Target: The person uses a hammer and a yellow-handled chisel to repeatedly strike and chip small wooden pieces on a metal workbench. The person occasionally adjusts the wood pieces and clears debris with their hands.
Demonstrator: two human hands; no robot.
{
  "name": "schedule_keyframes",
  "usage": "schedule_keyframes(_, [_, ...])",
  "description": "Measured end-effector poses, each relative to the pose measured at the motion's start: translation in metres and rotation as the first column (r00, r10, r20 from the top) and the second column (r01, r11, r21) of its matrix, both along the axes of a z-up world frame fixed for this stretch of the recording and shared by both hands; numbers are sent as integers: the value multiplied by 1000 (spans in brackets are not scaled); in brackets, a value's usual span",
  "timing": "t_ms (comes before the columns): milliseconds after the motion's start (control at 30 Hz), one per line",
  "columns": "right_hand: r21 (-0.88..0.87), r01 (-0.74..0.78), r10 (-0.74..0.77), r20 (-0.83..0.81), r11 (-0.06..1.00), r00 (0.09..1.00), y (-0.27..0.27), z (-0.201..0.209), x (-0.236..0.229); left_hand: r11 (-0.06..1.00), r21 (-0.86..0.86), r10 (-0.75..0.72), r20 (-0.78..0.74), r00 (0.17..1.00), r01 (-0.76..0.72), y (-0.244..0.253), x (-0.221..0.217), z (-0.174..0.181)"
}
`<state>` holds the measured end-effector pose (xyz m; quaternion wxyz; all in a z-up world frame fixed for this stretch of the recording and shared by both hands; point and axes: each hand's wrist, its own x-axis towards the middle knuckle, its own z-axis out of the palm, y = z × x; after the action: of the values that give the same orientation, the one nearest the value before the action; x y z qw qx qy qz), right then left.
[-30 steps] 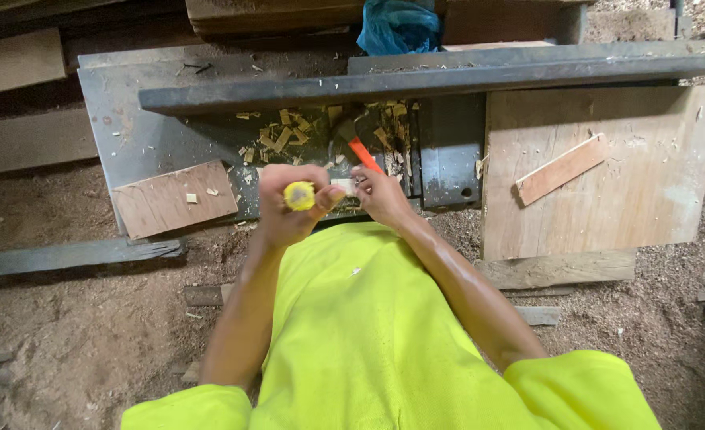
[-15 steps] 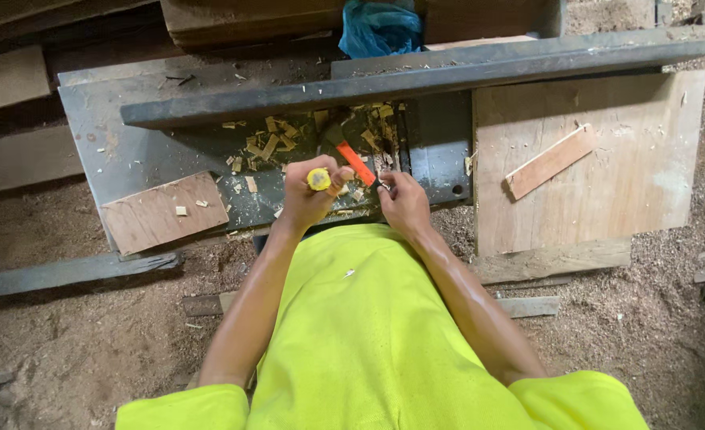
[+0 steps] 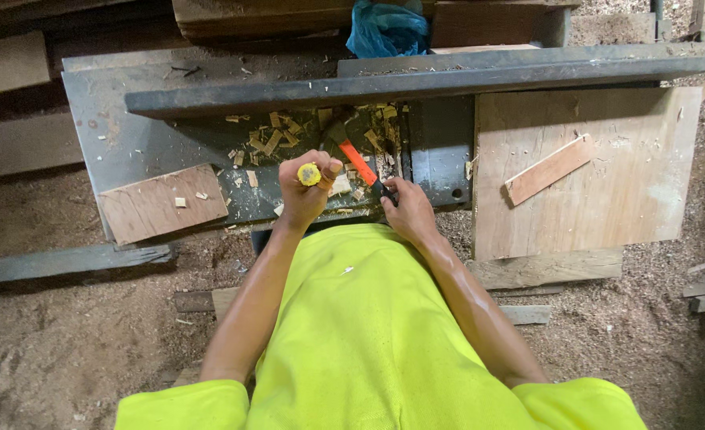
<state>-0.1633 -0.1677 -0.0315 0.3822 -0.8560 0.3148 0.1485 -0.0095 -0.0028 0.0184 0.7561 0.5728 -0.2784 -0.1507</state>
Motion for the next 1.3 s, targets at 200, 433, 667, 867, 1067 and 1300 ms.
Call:
schedule_keyframes(200, [-2, -33, 33, -53, 999, 998, -3, 0, 1, 1000, 22, 12, 19, 1000, -13, -2, -2, 1])
schedule_keyframes(433, [-44, -76, 74, -46, 996, 996, -4, -9, -2, 998, 3, 59, 57, 997, -60, -5, -3, -5])
schedule_keyframes(667, [-88, -155, 151, -47, 984, 987, 0, -17, 11, 981, 100, 157, 111, 981, -168, -12, 2, -8])
schedule_keyframes(867, [268, 118, -48, -255, 956, 966, -16, 42, 23, 966, 162, 182, 124, 975, -201, -12, -1, -16])
schedule_keyframes(1067, [726, 193, -332, 53, 661, 942, -35, 137, 13, 968, 135, 181, 207, 961, -212, -22, 5, -25])
schedule_keyframes(1300, [342, 15, -78, 171, 939, 982, -33, 211, -9, 979, 146, 112, 186, 976, -140, -28, -2, -14])
